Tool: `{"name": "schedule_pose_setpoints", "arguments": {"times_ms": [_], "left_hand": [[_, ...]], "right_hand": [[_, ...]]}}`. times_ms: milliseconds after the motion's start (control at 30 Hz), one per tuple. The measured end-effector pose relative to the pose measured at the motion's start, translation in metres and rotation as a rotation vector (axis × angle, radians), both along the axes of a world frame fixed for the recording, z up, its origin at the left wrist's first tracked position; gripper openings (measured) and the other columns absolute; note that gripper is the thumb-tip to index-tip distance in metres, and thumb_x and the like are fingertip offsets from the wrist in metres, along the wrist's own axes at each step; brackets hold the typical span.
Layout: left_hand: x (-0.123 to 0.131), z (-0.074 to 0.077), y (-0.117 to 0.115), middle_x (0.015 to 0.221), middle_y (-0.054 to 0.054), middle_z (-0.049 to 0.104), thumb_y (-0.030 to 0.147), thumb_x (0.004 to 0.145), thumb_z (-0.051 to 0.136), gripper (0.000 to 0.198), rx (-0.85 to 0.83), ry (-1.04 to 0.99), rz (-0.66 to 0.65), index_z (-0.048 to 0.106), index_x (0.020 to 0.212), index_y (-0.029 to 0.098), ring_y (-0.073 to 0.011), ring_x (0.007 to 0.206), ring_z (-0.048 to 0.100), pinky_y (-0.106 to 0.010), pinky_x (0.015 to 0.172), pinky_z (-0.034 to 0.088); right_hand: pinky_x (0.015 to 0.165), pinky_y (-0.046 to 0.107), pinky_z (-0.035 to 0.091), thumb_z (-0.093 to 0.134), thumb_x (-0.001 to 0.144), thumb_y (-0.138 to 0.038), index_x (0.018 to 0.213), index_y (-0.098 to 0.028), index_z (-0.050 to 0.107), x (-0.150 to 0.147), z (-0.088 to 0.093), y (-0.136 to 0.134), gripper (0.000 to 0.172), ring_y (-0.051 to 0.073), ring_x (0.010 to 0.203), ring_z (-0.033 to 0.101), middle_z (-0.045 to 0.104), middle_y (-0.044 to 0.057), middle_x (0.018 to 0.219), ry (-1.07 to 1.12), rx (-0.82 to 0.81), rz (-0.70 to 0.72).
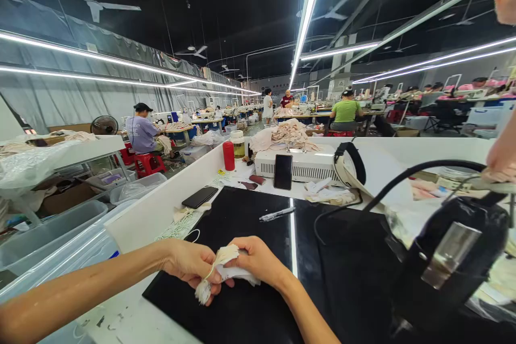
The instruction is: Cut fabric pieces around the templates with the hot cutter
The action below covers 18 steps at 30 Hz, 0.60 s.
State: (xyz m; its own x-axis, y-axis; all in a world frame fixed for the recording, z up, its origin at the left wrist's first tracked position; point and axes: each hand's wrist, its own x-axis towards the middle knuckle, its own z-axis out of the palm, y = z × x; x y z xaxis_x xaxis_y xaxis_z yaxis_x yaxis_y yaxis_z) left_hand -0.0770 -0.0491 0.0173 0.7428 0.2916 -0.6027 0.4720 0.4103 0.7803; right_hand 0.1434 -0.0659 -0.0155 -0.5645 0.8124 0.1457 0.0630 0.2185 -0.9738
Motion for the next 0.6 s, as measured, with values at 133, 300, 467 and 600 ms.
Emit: {"name": "schedule_pose_setpoints", "arguments": {"times_ms": [133,300,467,600], "left_hand": [[-0.001,-0.003,-0.003,0.08,0.002,0.065,0.044,0.069,0.091,0.049,-0.011,-0.01,-0.015,0.073,0.106,0.017,-0.0121,0.069,0.069,-0.026,0.076,0.052],[-0.001,-0.006,-0.007,0.08,0.002,0.065,0.032,0.073,0.084,0.037,-0.016,-0.026,-0.045,0.075,0.105,0.018,-0.0134,0.07,0.069,-0.026,0.073,0.052],[-0.001,-0.004,-0.017,0.082,0.001,0.063,0.037,0.077,0.079,0.032,-0.022,-0.065,-0.045,0.076,0.103,0.019,-0.0131,0.07,0.068,-0.027,0.075,0.05],[-0.002,-0.011,-0.026,0.08,0.0,0.061,0.041,0.073,0.082,0.037,-0.052,-0.104,0.035,0.076,0.098,0.015,-0.0143,0.071,0.068,-0.027,0.073,0.048]], "right_hand": [[0.063,0.025,0.043,0.077,0.077,-0.035,0.084,-0.016,0.073,0.0,-0.002,0.0,0.02,0.013,0.063,0.058,0.068,-0.001,0.072,-0.004,-0.022,0.03],[0.062,0.024,0.04,0.08,0.076,-0.044,0.084,-0.017,0.077,-0.001,-0.003,-0.001,0.028,0.013,0.064,0.056,0.067,-0.002,0.07,-0.002,-0.057,0.055],[0.063,0.023,0.039,0.082,0.075,-0.049,0.084,-0.016,0.076,0.0,-0.003,-0.002,0.035,0.012,0.064,0.053,0.065,-0.003,0.07,0.01,-0.091,0.081],[0.059,0.023,0.035,0.081,0.074,-0.057,0.083,-0.016,0.075,-0.001,0.0,-0.004,0.042,0.011,0.061,0.048,0.061,-0.003,0.067,0.011,-0.105,0.085]]}}
